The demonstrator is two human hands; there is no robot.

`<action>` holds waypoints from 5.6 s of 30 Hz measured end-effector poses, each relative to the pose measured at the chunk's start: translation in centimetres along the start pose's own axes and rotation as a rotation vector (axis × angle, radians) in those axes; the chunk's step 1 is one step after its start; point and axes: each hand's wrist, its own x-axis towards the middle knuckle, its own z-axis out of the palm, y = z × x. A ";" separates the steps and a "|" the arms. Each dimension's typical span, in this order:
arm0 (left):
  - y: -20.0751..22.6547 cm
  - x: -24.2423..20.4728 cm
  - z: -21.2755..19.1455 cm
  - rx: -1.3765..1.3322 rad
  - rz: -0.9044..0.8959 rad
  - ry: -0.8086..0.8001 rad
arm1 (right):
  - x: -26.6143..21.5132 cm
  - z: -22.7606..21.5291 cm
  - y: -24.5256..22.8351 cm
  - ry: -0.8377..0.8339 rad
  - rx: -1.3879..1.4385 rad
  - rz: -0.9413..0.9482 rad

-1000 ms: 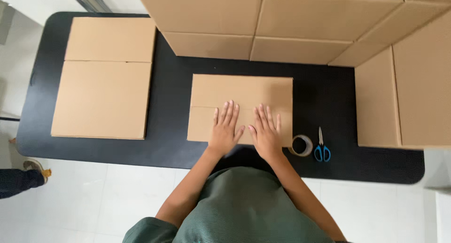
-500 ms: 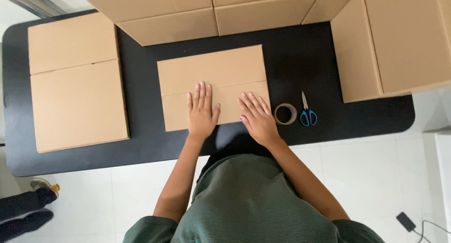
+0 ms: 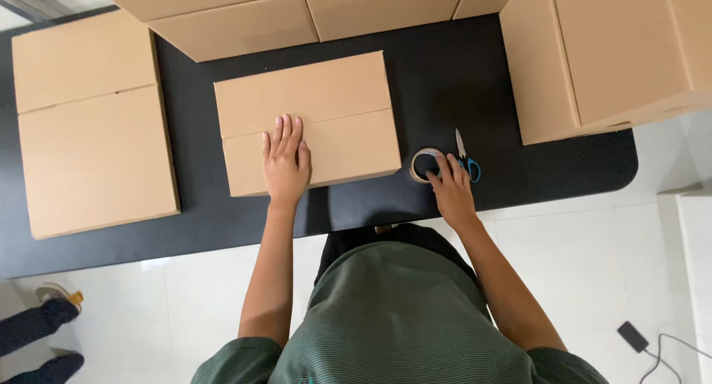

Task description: The person folds cardboard flats into boxes, applies tape to the bottom seams using a tape dispenser, and cuts the tape with scissors, stacking the completed boxes to the side.

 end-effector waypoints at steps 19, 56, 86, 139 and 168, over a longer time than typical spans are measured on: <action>1.3 -4.5 -0.9 -0.076 -0.071 -0.009 | 8.7 -6.6 -2.1 0.206 1.854 0.101; 0.3 -1.0 -6.5 -1.121 -0.596 -0.090 | 17.2 -11.5 -11.1 -0.600 1.272 -0.030; -1.1 0.7 -11.0 -0.912 -0.472 -0.050 | 18.9 -18.1 -17.1 -0.387 0.958 -0.069; -15.4 -8.0 4.1 -0.692 -0.694 -0.064 | 16.7 -10.0 -19.3 0.477 1.088 -0.269; -12.2 -5.4 -6.1 0.687 0.108 -0.657 | 14.2 -14.7 -9.7 0.104 0.790 -0.035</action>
